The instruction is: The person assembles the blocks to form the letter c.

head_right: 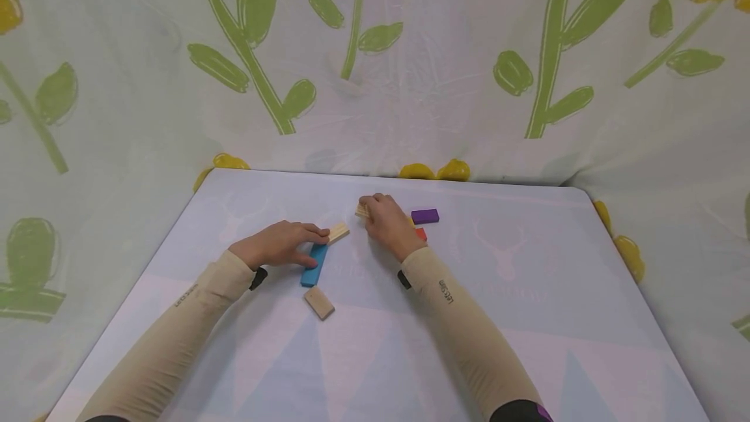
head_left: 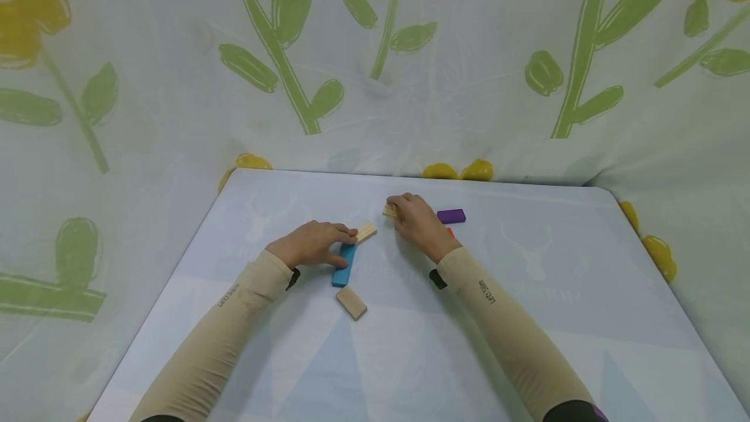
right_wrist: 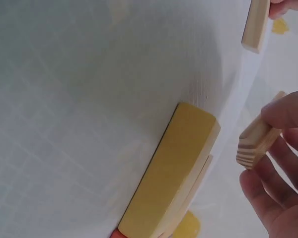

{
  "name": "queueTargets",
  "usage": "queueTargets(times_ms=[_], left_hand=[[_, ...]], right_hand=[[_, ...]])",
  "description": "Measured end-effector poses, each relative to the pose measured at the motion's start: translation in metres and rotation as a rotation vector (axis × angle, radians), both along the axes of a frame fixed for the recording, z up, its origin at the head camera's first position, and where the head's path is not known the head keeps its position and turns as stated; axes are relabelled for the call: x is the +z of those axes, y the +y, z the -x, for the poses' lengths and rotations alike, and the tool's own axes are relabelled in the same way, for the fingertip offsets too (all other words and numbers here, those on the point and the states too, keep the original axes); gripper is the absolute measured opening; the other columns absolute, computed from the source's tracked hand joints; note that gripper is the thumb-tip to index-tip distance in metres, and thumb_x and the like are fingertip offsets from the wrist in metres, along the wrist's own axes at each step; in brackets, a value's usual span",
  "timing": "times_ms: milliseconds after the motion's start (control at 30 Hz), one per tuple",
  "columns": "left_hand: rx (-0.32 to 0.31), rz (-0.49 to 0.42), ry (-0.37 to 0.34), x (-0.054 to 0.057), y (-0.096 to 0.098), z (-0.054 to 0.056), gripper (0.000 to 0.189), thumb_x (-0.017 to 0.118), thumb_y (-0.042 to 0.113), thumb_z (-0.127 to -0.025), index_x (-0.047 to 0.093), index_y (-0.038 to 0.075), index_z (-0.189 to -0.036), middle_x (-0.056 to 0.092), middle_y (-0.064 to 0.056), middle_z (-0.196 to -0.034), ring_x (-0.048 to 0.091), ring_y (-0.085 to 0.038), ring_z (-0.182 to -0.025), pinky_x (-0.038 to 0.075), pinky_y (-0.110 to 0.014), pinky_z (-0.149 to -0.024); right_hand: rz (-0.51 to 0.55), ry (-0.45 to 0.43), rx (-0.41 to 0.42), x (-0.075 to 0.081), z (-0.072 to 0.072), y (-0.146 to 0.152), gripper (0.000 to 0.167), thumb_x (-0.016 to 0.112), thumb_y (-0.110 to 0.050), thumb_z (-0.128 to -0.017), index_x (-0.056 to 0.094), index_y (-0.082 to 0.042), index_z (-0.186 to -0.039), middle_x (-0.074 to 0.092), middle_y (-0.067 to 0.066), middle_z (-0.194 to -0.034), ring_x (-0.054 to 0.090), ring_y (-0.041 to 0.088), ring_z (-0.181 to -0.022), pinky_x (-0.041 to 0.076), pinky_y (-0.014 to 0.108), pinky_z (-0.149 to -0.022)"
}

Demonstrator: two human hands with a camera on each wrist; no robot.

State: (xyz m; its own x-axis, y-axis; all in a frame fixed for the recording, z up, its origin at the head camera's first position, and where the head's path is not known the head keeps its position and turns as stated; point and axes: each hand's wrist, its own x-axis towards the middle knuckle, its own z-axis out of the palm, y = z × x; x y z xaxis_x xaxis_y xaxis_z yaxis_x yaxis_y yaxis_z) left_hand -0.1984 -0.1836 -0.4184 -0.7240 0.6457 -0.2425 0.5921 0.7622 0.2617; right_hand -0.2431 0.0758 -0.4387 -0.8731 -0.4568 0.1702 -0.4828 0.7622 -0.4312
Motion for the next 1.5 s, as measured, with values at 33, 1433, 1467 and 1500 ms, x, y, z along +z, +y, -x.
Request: queueTargets(times_ms=[33,1433,1467,1500], left_hand=[[0.000,-0.001,0.000,0.000,0.000,0.000,0.059,0.077,0.037,-0.092,0.061,0.010,-0.142,0.052,-0.003,-0.151,0.049,-0.028,-0.137,0.041,-0.052,-0.111],[-0.018,-0.027,0.011,0.001,-0.001,0.001,0.057,0.077,0.034,-0.092,0.062,0.008,-0.140,0.054,-0.006,-0.149,0.050,-0.030,-0.136,0.041,-0.051,-0.111],[-0.018,-0.028,0.010,0.002,0.000,0.001,0.057,0.077,0.034,-0.092,0.063,0.008,-0.140,0.054,-0.006,-0.149,0.050,-0.030,-0.136,0.042,-0.051,-0.110],[-0.019,-0.029,0.008,0.002,0.000,0.000,0.057,0.077,0.034,-0.092,0.063,0.008,-0.139,0.054,-0.006,-0.149,0.050,-0.030,-0.136,0.042,-0.051,-0.110]], right_hand=[[-0.012,-0.001,0.011,-0.001,0.000,-0.001,0.044,0.069,-0.002,-0.091,0.062,-0.007,-0.135,0.064,0.014,-0.128,0.058,0.031,-0.120,0.049,0.042,-0.104],[-0.177,-0.136,0.095,-0.011,-0.003,-0.014,0.036,0.067,-0.006,-0.098,0.066,-0.004,-0.133,0.068,0.011,-0.126,0.061,0.027,-0.114,0.048,0.038,-0.105],[-0.178,-0.134,0.095,-0.011,-0.004,-0.014,0.035,0.067,-0.006,-0.098,0.066,-0.004,-0.133,0.068,0.011,-0.126,0.061,0.027,-0.114,0.048,0.038,-0.105],[-0.180,-0.130,0.094,-0.010,-0.004,-0.014,0.035,0.067,-0.006,-0.098,0.066,-0.004,-0.133,0.069,0.011,-0.125,0.061,0.027,-0.114,0.048,0.038,-0.105]])
